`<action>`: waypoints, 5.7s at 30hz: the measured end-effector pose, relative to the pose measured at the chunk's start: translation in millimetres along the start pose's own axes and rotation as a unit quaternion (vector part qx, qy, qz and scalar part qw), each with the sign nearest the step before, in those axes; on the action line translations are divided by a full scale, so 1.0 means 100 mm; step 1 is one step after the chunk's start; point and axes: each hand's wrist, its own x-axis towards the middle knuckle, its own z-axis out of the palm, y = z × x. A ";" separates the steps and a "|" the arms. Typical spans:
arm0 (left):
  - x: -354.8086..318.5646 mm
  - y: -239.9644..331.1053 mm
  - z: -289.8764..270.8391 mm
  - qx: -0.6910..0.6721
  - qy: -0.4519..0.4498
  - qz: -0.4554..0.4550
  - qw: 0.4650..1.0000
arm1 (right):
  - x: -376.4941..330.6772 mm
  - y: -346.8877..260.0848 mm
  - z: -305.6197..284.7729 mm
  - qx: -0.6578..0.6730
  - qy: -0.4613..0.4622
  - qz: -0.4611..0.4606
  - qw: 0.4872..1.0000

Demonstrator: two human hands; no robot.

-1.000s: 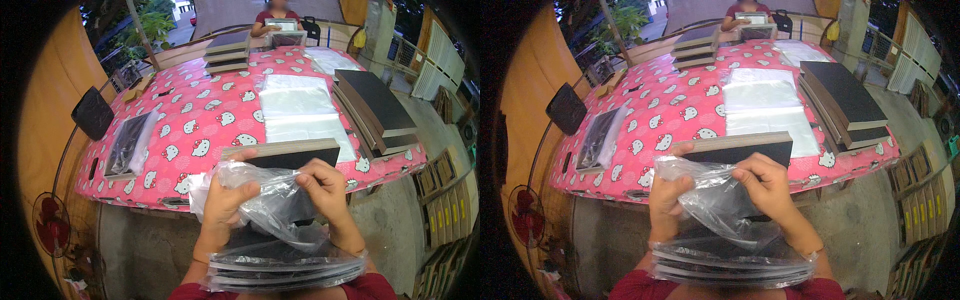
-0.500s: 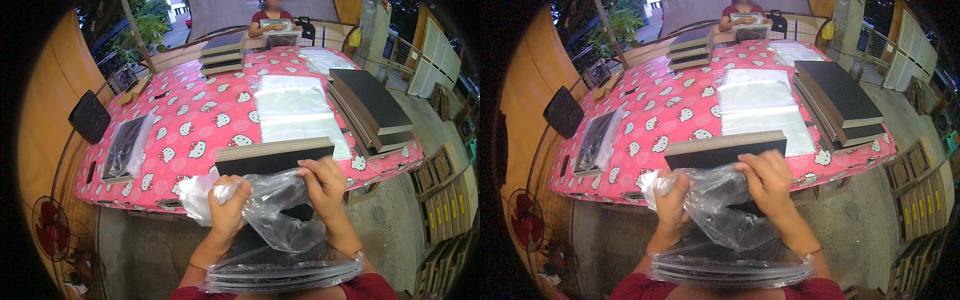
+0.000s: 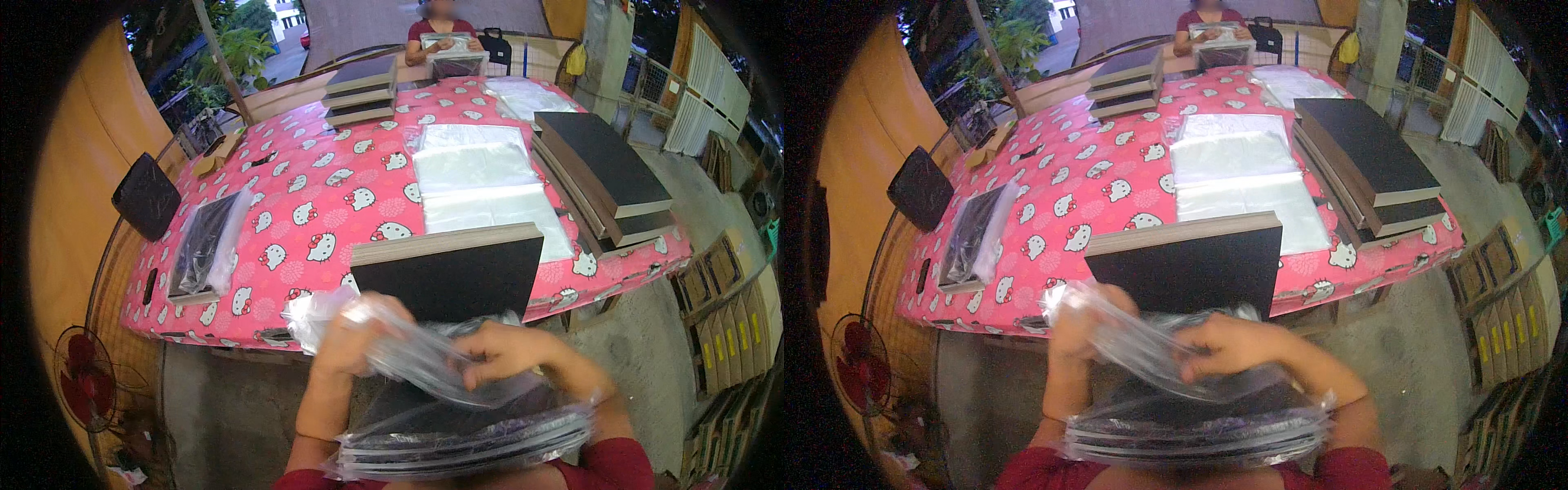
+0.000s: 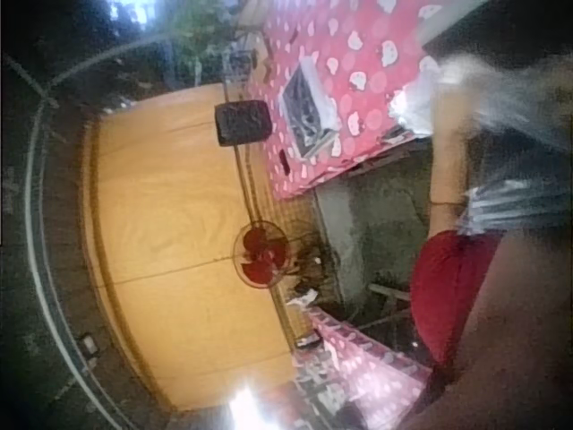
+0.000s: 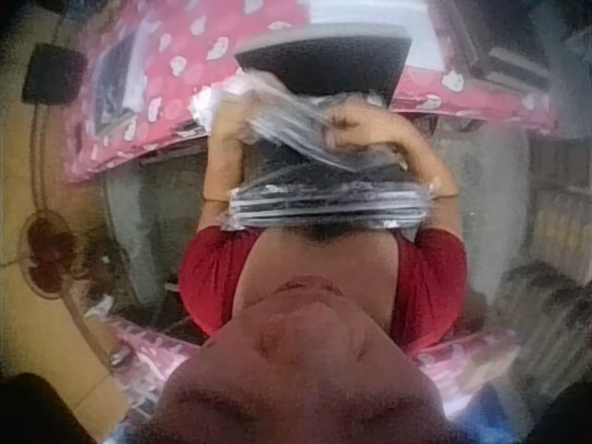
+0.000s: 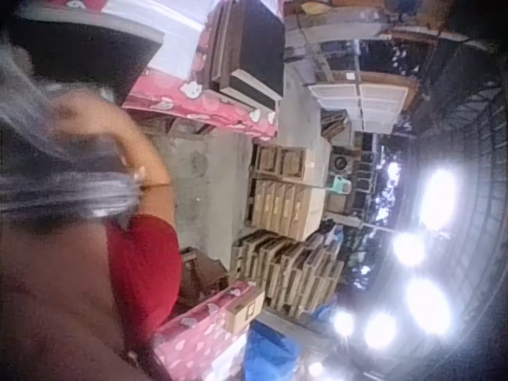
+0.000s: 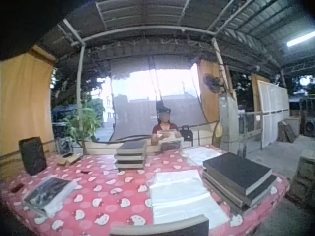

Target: The person picks up a stack of black rectangular boards and places them inside a large plastic bag. They then take an individual black board and slide it into a separate plastic bag.

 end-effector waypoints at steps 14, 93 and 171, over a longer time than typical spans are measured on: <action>-0.12 -0.19 -0.53 -0.163 -0.033 0.141 0.976 | -0.34 0.74 -0.29 0.293 -0.002 -0.219 0.931; -0.63 0.81 -0.27 0.257 0.383 0.115 0.880 | -0.20 -0.12 -0.66 0.097 -0.302 -0.157 0.935; -0.25 -0.32 -0.94 0.148 -0.251 0.060 0.955 | -0.51 0.49 -0.24 0.128 0.152 0.006 0.980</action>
